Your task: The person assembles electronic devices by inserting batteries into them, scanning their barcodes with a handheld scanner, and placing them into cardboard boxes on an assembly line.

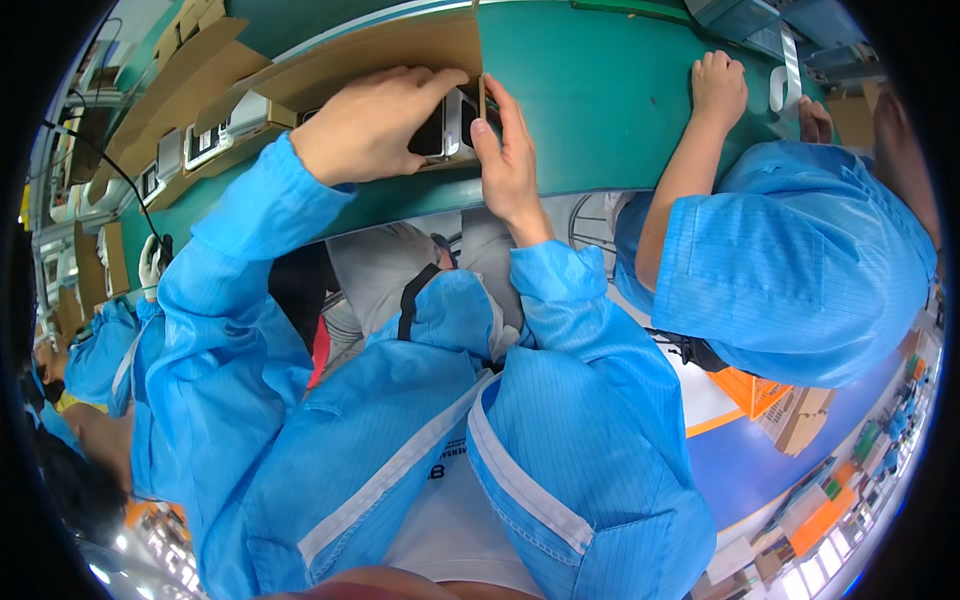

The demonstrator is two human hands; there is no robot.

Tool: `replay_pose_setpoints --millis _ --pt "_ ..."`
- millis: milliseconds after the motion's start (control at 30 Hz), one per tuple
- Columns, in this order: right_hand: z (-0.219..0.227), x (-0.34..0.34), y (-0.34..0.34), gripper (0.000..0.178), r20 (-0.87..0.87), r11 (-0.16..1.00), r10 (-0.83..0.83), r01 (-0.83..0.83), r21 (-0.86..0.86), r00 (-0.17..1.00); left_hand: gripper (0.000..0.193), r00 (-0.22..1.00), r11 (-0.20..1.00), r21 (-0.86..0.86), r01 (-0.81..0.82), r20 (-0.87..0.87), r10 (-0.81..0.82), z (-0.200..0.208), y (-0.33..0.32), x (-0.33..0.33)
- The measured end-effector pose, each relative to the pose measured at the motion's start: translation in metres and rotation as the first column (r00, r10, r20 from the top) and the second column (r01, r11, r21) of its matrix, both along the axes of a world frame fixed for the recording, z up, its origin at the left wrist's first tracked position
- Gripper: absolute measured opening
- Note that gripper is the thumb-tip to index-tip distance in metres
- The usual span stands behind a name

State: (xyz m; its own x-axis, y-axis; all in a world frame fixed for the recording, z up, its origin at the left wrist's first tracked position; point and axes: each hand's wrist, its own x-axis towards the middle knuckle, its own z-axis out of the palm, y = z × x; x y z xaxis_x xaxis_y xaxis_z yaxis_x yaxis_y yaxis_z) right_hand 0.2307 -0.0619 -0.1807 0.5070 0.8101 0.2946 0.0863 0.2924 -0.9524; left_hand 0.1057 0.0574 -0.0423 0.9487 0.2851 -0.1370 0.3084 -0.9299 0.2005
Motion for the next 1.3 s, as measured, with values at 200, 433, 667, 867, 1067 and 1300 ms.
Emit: replay_pose_setpoints --millis 200,433,667,867,1067,1300 --pt "0.001 0.0 0.0 0.05 -0.073 1.0 0.006 -0.008 -0.03 0.997 0.086 0.955 0.97 -0.177 -0.166 0.215 0.202 0.032 -0.005 -0.03" --pt "0.022 -0.007 -0.038 0.056 -0.051 0.988 -0.129 0.133 0.081 0.99 0.09 0.479 0.91 -0.332 -0.249 0.774 0.414 0.046 -0.045 -0.085" --pt "0.061 -0.082 -0.046 0.085 -0.552 0.961 0.261 -0.158 0.227 0.792 0.026 -0.412 0.74 -0.669 -0.074 0.696 0.588 -0.035 -0.171 -0.081" --pt "0.034 -0.028 -0.059 0.078 -0.655 0.978 0.186 -0.202 0.051 0.732 0.056 -0.093 0.815 -0.573 0.083 0.81 0.579 -0.106 -0.229 -0.065" --pt "0.042 -0.036 -0.069 0.073 -0.646 0.94 0.287 -0.338 0.048 0.707 0.061 0.521 0.874 -0.473 -0.115 0.72 0.458 -0.066 -0.205 -0.139" --pt "0.049 -0.07 -0.08 0.063 -0.621 0.86 0.413 -0.51 0.024 0.667 0.075 0.556 0.646 -0.748 -0.152 0.475 0.682 -0.053 -0.164 -0.135"
